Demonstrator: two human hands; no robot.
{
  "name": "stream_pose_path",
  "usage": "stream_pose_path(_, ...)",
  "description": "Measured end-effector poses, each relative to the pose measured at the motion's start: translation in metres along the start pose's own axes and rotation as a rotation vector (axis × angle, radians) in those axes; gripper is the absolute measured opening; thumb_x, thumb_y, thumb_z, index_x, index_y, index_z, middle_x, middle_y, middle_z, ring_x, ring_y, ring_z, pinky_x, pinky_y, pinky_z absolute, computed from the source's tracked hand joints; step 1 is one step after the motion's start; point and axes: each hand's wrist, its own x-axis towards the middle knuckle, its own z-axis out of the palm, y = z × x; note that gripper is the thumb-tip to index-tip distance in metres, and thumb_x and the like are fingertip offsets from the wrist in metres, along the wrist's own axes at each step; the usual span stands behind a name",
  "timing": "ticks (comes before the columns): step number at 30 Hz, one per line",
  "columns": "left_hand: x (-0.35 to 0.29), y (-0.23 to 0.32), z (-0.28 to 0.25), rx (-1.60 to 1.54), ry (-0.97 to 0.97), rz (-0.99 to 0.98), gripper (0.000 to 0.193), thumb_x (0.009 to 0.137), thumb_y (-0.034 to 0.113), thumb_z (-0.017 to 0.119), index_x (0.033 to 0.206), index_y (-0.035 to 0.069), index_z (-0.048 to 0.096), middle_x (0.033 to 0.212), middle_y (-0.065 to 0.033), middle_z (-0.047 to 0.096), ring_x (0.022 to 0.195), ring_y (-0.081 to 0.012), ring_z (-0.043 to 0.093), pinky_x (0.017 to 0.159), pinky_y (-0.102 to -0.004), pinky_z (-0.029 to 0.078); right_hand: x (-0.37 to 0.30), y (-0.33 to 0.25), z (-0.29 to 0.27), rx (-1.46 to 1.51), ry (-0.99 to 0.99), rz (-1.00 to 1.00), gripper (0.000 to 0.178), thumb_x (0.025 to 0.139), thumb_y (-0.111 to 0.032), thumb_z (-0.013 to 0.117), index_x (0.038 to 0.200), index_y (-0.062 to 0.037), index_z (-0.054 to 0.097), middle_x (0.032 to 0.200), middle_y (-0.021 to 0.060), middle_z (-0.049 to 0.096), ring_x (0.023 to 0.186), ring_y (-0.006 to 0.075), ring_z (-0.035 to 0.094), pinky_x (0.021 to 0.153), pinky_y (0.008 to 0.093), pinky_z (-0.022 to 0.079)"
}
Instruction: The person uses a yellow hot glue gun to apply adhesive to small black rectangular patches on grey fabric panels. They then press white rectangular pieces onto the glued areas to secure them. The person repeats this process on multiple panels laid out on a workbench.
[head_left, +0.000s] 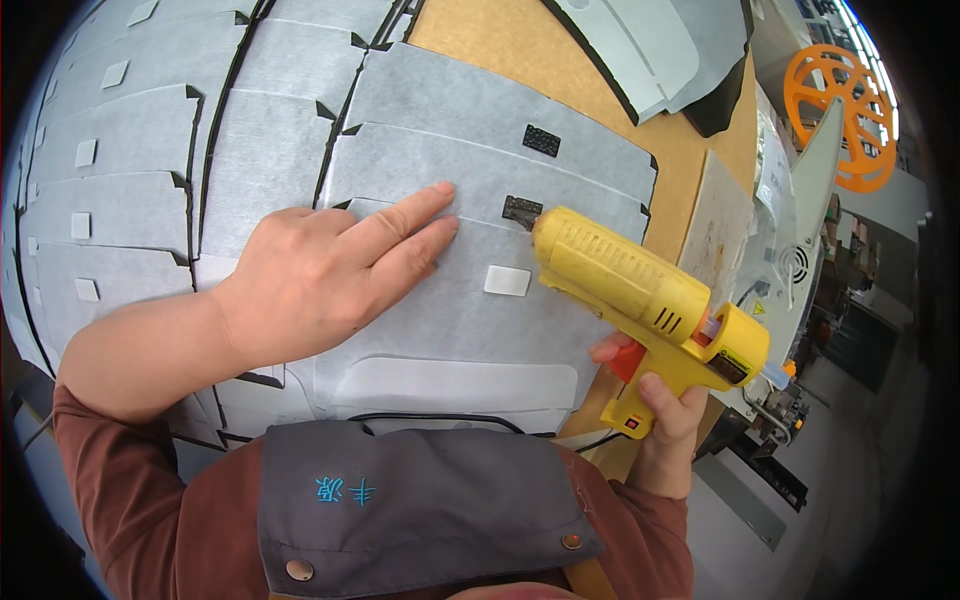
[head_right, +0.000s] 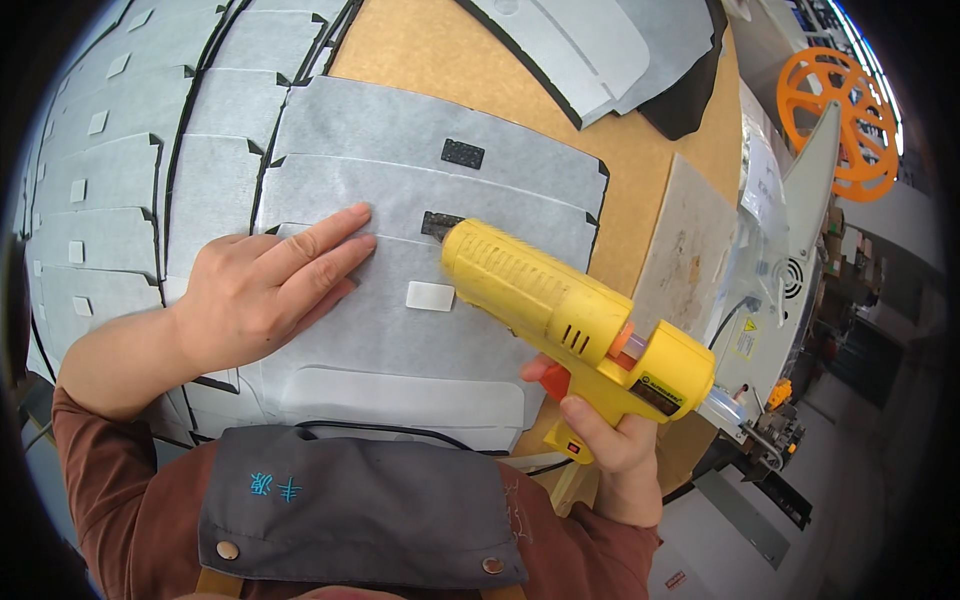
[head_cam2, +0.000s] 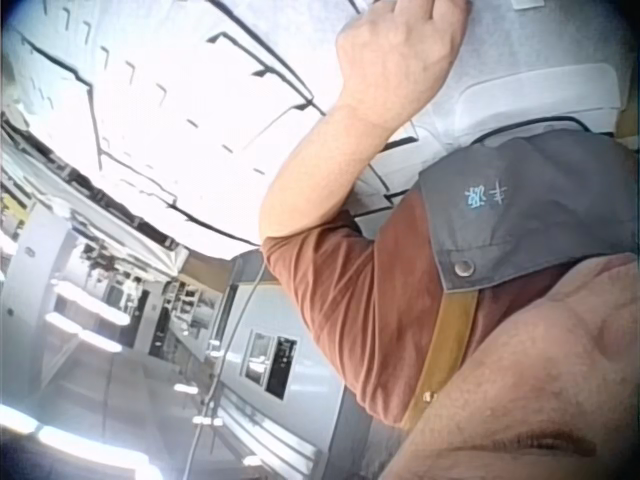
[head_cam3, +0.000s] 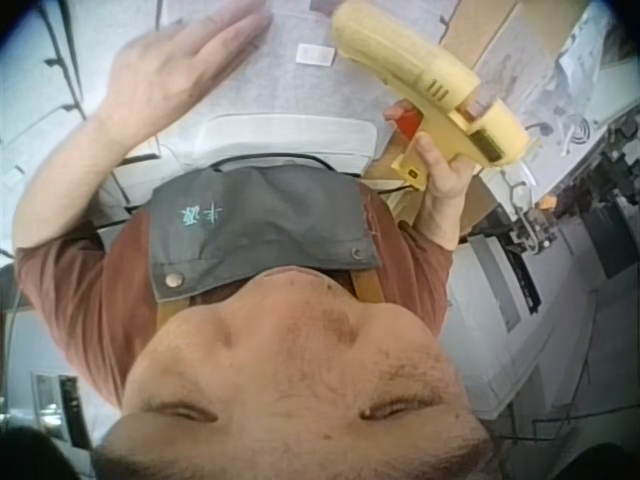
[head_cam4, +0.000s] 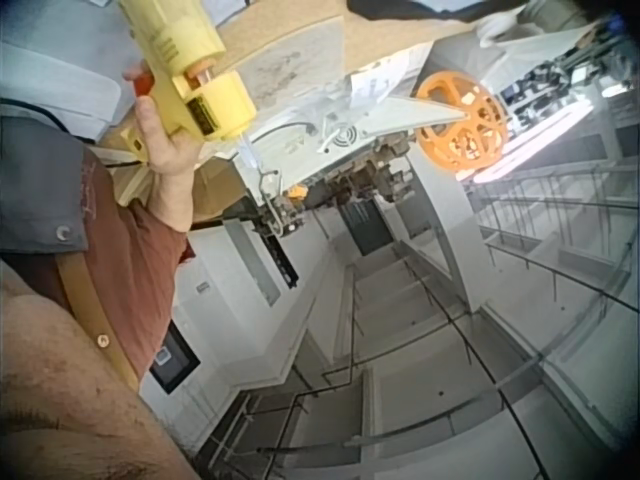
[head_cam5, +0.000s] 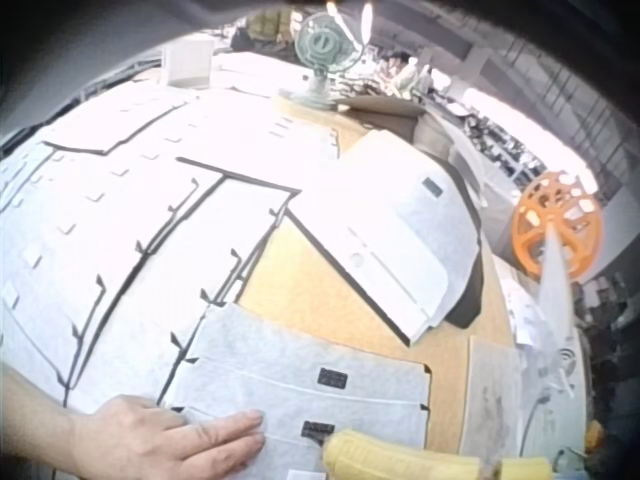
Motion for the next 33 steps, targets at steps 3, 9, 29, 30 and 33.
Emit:
stream_pose_path(3, 0.001, 0.0, -0.001, -0.001, -0.006, 0.0, 0.037, 0.078, 0.013, 0.076, 0.114, 0.005, 0.067, 0.125, -0.012, 0.066, 0.052, -0.0089, 0.058, 0.046, -0.0238, 0.047, -0.002, 0.004, -0.002, 0.017, 0.018, -0.019, 0.061, 0.083, -0.004, 0.059, 0.139, 0.0042, 0.039, 0.122, 0.0225, 0.056, 0.104, 0.0322, 0.062, 0.092, 0.0452, 0.05)
stream_pose_path(9, 0.001, 0.001, -0.001, -0.005, -0.009, -0.007, 0.038, 0.078, 0.013, 0.076, 0.114, 0.005, 0.067, 0.125, -0.0118, 0.066, 0.052, -0.0089, 0.058, 0.046, -0.0234, 0.047, 0.001, 0.003, 0.009, 0.063, 0.106, -0.021, 0.06, 0.083, -0.004, 0.059, 0.139, 0.004, 0.039, 0.122, 0.0222, 0.056, 0.103, 0.0316, 0.062, 0.091, 0.0448, 0.05)
stream_pose_path(29, 0.003, 0.002, -0.003, -0.003, -0.02, -0.022, 0.039, 0.078, 0.013, 0.075, 0.116, 0.007, 0.067, 0.126, -0.0104, 0.066, 0.052, -0.0102, 0.057, 0.047, -0.0244, 0.046, -0.003, 0.013, 0.002, 0.076, 0.154, -0.074, 0.061, 0.084, -0.01, 0.062, 0.138, 0.0049, 0.041, 0.122, 0.0238, 0.057, 0.1, 0.0328, 0.064, 0.089, 0.0449, 0.051)
stream_pose_path(30, 0.003, 0.002, -0.003, -0.003, -0.019, -0.021, 0.039, 0.078, 0.012, 0.075, 0.116, 0.007, 0.067, 0.126, -0.0105, 0.066, 0.052, -0.0103, 0.057, 0.047, -0.0244, 0.046, -0.004, 0.014, 0.001, 0.076, 0.154, -0.077, 0.061, 0.084, -0.01, 0.063, 0.138, 0.0049, 0.041, 0.122, 0.0238, 0.057, 0.1, 0.0328, 0.064, 0.088, 0.0449, 0.051)
stream_pose_path(33, 0.003, 0.002, -0.003, -0.007, -0.018, -0.022, 0.039, 0.078, 0.012, 0.075, 0.115, 0.006, 0.067, 0.126, -0.0107, 0.066, 0.052, -0.0105, 0.057, 0.047, -0.0245, 0.047, -0.005, 0.016, -0.001, 0.087, 0.163, -0.072, 0.06, 0.084, -0.01, 0.063, 0.138, 0.0051, 0.041, 0.121, 0.0236, 0.057, 0.099, 0.0324, 0.064, 0.087, 0.0444, 0.051)
